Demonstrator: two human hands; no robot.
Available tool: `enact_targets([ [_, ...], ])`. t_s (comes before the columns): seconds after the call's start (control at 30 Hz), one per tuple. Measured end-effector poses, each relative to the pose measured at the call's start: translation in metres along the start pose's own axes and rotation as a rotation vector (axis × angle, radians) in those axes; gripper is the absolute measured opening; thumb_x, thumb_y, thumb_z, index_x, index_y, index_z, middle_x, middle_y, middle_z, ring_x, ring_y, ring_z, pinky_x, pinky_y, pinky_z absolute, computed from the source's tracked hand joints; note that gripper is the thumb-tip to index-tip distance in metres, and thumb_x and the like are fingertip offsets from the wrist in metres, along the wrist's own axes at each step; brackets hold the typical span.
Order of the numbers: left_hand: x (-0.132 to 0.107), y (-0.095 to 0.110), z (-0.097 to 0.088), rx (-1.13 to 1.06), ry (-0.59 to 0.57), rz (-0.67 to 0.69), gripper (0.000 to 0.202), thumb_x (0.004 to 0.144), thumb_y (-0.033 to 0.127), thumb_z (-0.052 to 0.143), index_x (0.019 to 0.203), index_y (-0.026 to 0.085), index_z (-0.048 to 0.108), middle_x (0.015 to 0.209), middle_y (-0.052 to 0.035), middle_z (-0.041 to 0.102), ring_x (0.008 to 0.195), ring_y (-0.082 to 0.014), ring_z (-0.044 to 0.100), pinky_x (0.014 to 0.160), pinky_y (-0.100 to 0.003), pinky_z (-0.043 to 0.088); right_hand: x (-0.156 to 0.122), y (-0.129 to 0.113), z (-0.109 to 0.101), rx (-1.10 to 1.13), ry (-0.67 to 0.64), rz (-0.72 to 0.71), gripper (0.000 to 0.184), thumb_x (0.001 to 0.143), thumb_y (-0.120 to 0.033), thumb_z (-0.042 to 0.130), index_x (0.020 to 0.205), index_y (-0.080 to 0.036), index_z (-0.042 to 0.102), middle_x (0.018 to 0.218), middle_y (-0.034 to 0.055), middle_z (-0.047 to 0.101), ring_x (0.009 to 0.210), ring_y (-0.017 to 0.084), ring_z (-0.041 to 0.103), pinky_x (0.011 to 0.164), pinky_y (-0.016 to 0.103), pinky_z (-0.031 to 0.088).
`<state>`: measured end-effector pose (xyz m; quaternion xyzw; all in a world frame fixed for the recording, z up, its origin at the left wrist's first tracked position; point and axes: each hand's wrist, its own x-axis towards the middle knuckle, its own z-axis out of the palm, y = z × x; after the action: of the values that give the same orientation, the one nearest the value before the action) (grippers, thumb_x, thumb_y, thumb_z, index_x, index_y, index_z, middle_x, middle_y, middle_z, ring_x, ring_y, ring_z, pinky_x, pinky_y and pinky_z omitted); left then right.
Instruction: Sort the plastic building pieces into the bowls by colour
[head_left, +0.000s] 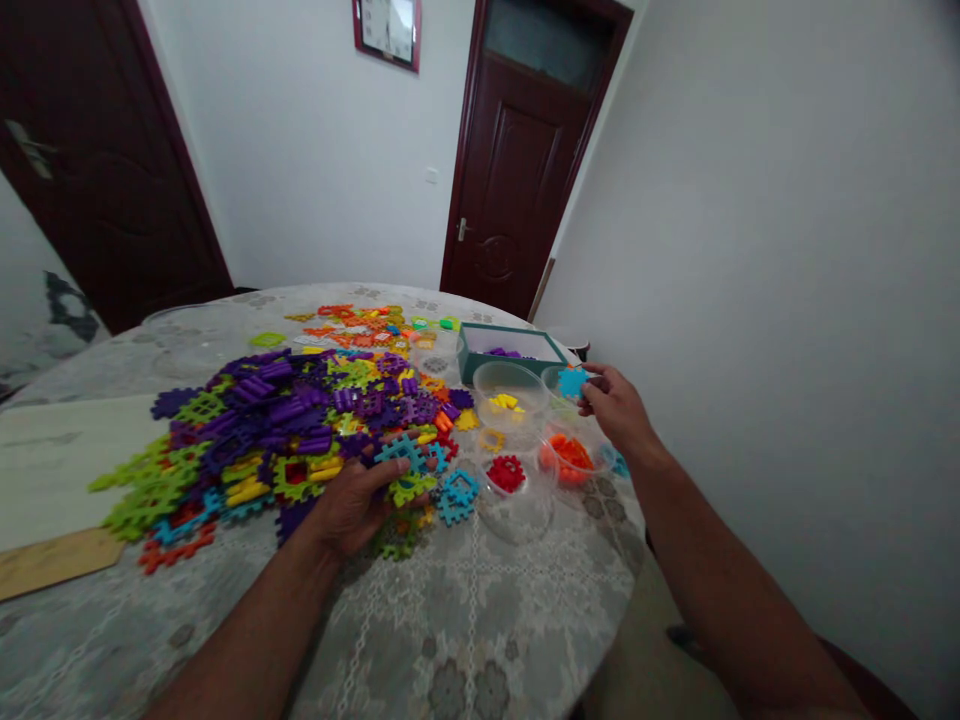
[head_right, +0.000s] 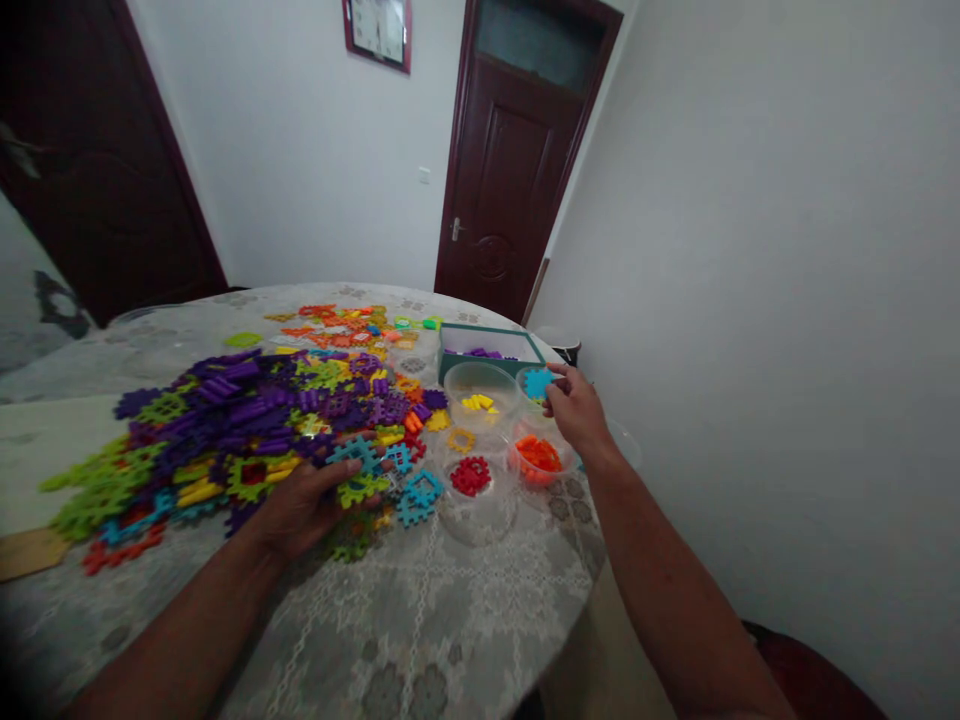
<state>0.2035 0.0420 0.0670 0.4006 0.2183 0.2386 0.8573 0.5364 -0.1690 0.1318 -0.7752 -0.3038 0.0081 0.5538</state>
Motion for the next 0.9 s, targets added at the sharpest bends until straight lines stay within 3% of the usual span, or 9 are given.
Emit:
enact_targets([
  [0.2, 0.0, 0.0, 0.002, 0.009, 0.059, -0.002, 0.056, 0.071, 0.008, 0.087, 0.124, 0.021, 0.073, 0.103, -0.0091, 0.083, 0.096, -0.0342, 0.081, 0.075, -0.049, 0.072, 0.004, 0.028, -0.039, -0.065, 0.115, 0.011, 0.057, 0.082, -0.036, 0.061, 0.135, -0.016, 0.062, 0.091, 0.003, 0.067, 0.069, 0.017, 0.067, 0.06, 0.03, 0.061],
  [0.3, 0.002, -0.001, 0.002, 0.024, 0.072, -0.003, 0.059, 0.069, 0.007, 0.087, 0.125, 0.022, 0.074, 0.102, -0.0079, 0.084, 0.094, -0.0333, 0.082, 0.076, -0.048, 0.072, -0.003, 0.039, -0.062, -0.257, 0.155, 0.0, 0.054, 0.085, -0.034, 0.057, 0.136, -0.016, 0.064, 0.093, 0.0055, 0.072, 0.07, 0.018, 0.068, 0.063, 0.031, 0.059],
  [0.47, 0.007, -0.004, -0.002, 0.079, 0.032, -0.012, 0.063, 0.07, 0.011, 0.089, 0.13, 0.023, 0.073, 0.116, -0.011, 0.082, 0.107, -0.0374, 0.079, 0.081, -0.051, 0.071, -0.024, 0.052, -0.088, -0.655, 0.19, -0.051, 0.043, 0.089, -0.028, 0.053, 0.128, -0.018, 0.071, 0.101, 0.0095, 0.078, 0.088, 0.023, 0.072, 0.084, 0.035, 0.056],
  [0.6, 0.008, -0.005, -0.003, 0.11, 0.012, -0.018, 0.064, 0.07, 0.013, 0.09, 0.13, 0.023, 0.073, 0.119, -0.0122, 0.081, 0.111, -0.039, 0.077, 0.08, -0.052, 0.071, -0.035, 0.057, -0.089, -0.748, 0.132, -0.008, 0.039, 0.091, -0.024, 0.053, 0.123, -0.019, 0.073, 0.099, 0.0094, 0.08, 0.089, 0.025, 0.074, 0.087, 0.037, 0.056],
  [0.73, 0.007, -0.004, -0.002, 0.119, 0.0, -0.03, 0.068, 0.07, 0.013, 0.09, 0.134, 0.025, 0.071, 0.118, -0.0117, 0.081, 0.108, -0.0381, 0.078, 0.077, -0.05, 0.071, -0.041, 0.052, -0.083, -0.741, 0.16, -0.019, 0.039, 0.094, -0.021, 0.048, 0.123, -0.018, 0.073, 0.11, 0.0121, 0.081, 0.102, 0.027, 0.075, 0.096, 0.039, 0.054],
  [0.9, 0.002, -0.006, -0.002, 0.108, -0.056, -0.057, 0.07, 0.074, 0.015, 0.089, 0.14, 0.024, 0.066, 0.121, -0.0134, 0.08, 0.105, -0.0354, 0.079, 0.076, -0.048, 0.071, -0.062, 0.02, -0.048, -0.536, 0.145, -0.122, 0.033, 0.096, -0.025, 0.051, 0.118, -0.02, 0.075, 0.11, 0.0089, 0.081, 0.099, 0.025, 0.076, 0.094, 0.038, 0.056],
])
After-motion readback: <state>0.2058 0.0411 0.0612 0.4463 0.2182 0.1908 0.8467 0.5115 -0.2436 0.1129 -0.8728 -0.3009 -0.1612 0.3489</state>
